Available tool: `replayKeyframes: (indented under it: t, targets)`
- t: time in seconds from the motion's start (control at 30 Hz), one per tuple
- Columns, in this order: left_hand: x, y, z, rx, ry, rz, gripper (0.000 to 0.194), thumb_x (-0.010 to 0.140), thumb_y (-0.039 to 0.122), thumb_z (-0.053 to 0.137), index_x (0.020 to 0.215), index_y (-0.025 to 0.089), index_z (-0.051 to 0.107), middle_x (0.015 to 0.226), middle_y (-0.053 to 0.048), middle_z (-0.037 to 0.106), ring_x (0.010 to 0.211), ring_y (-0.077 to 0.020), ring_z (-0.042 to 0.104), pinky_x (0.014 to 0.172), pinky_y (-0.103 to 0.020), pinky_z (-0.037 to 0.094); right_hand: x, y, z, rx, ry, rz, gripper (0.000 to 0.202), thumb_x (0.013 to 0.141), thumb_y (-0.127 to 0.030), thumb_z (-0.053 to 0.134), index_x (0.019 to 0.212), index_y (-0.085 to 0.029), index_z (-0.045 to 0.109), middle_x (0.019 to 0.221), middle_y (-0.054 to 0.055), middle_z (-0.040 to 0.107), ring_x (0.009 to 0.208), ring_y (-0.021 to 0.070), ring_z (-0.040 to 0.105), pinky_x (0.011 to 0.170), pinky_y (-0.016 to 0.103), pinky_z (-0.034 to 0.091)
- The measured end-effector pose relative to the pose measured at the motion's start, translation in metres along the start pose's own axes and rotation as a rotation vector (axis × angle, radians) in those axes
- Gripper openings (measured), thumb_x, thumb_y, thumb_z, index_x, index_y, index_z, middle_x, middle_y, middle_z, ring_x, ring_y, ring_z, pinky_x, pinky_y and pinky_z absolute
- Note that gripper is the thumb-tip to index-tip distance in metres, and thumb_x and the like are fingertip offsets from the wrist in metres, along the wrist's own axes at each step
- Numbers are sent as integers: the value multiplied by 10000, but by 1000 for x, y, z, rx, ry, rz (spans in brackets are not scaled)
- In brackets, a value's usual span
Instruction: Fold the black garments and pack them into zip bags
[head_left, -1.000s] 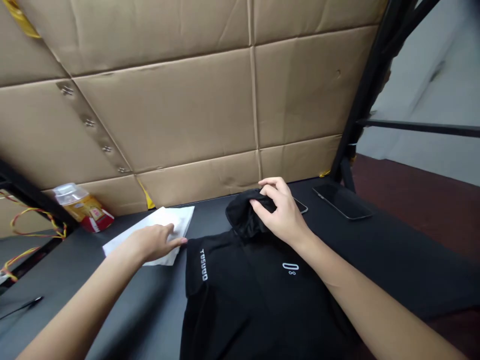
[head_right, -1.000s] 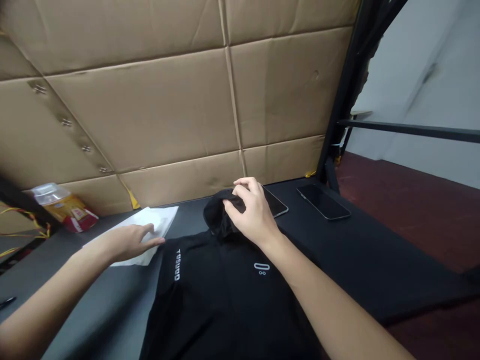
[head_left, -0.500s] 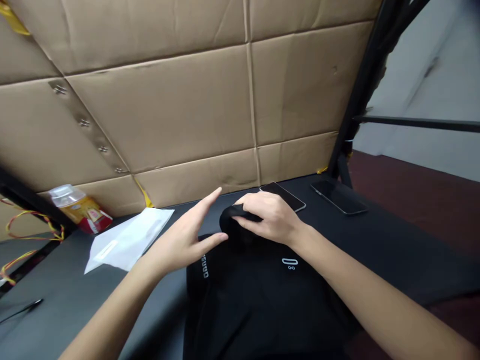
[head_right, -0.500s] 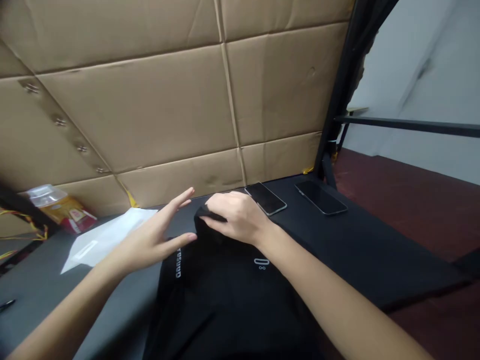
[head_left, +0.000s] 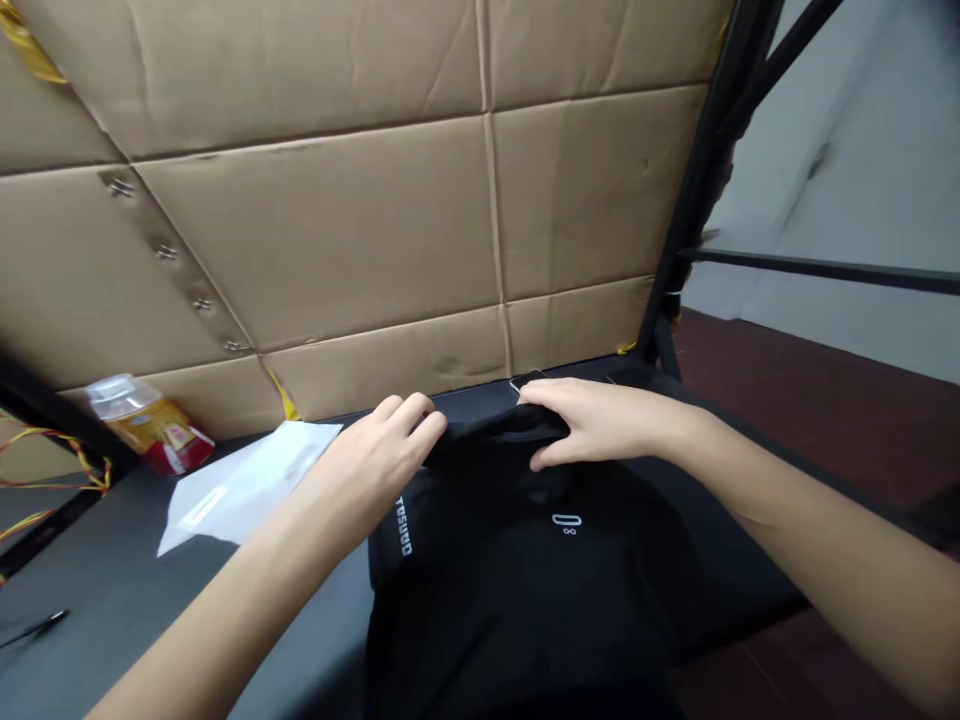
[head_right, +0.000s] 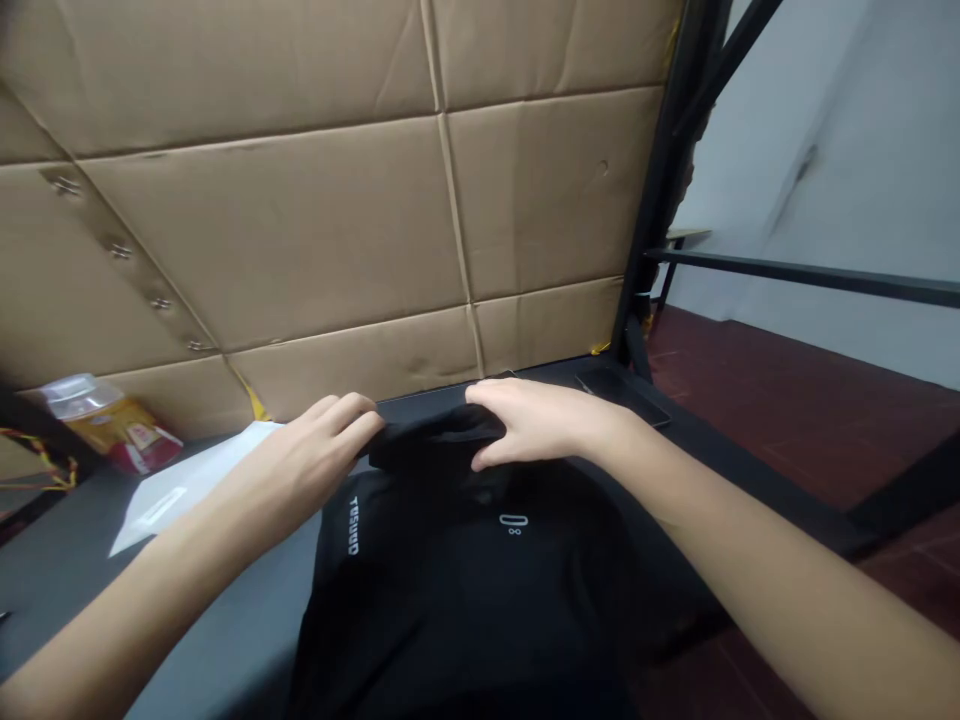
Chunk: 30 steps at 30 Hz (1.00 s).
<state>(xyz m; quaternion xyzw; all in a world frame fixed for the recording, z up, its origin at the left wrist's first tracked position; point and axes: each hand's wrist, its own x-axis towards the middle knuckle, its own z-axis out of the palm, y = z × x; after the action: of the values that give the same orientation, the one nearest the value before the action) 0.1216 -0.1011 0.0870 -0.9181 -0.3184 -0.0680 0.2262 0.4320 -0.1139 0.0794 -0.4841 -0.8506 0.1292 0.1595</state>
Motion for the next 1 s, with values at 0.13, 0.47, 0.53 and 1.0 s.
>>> replayKeyframes:
  t: [0.13, 0.47, 0.53, 1.0]
  targets:
    - [-2, -8, -7, 33, -74, -29, 434, 886, 56, 634, 1282, 232, 616, 1084, -79, 646, 951, -279, 595, 814, -395, 544, 1, -4, -15, 39, -110, 146, 552, 712, -576, 878, 1151, -292, 698, 1103, 38, 772, 933, 294, 715, 689, 329, 504]
    - [1, -46, -35, 73, 153, -25, 270, 1074, 320, 471, 1145, 198, 701, 1021, -108, 658, 964, -291, 599, 902, -464, 497, 5, -1, -49, -189, 138, 28, 217, 847, -444, 757, 1008, -300, 744, 970, 21, 785, 832, 282, 705, 660, 351, 444]
    - [-15, -40, -39, 107, 117, 6, 299, 1055, 204, 410, 985, 221, 700, 928, -97, 640, 880, -277, 579, 823, -448, 485, -8, -4, -45, -305, 260, -30, 211, 865, -347, 715, 1070, -316, 756, 990, 35, 789, 877, 312, 710, 715, 388, 458]
    - [-32, 13, 25, -362, -167, -21, 249, 1061, 364, 570, 1259, 288, 699, 1196, -74, 727, 1070, -272, 693, 880, -399, 490, -49, -11, 46, -96, 86, -14, 266, 1020, -435, 642, 1175, -286, 798, 1150, 69, 799, 1057, 304, 742, 911, 435, 561]
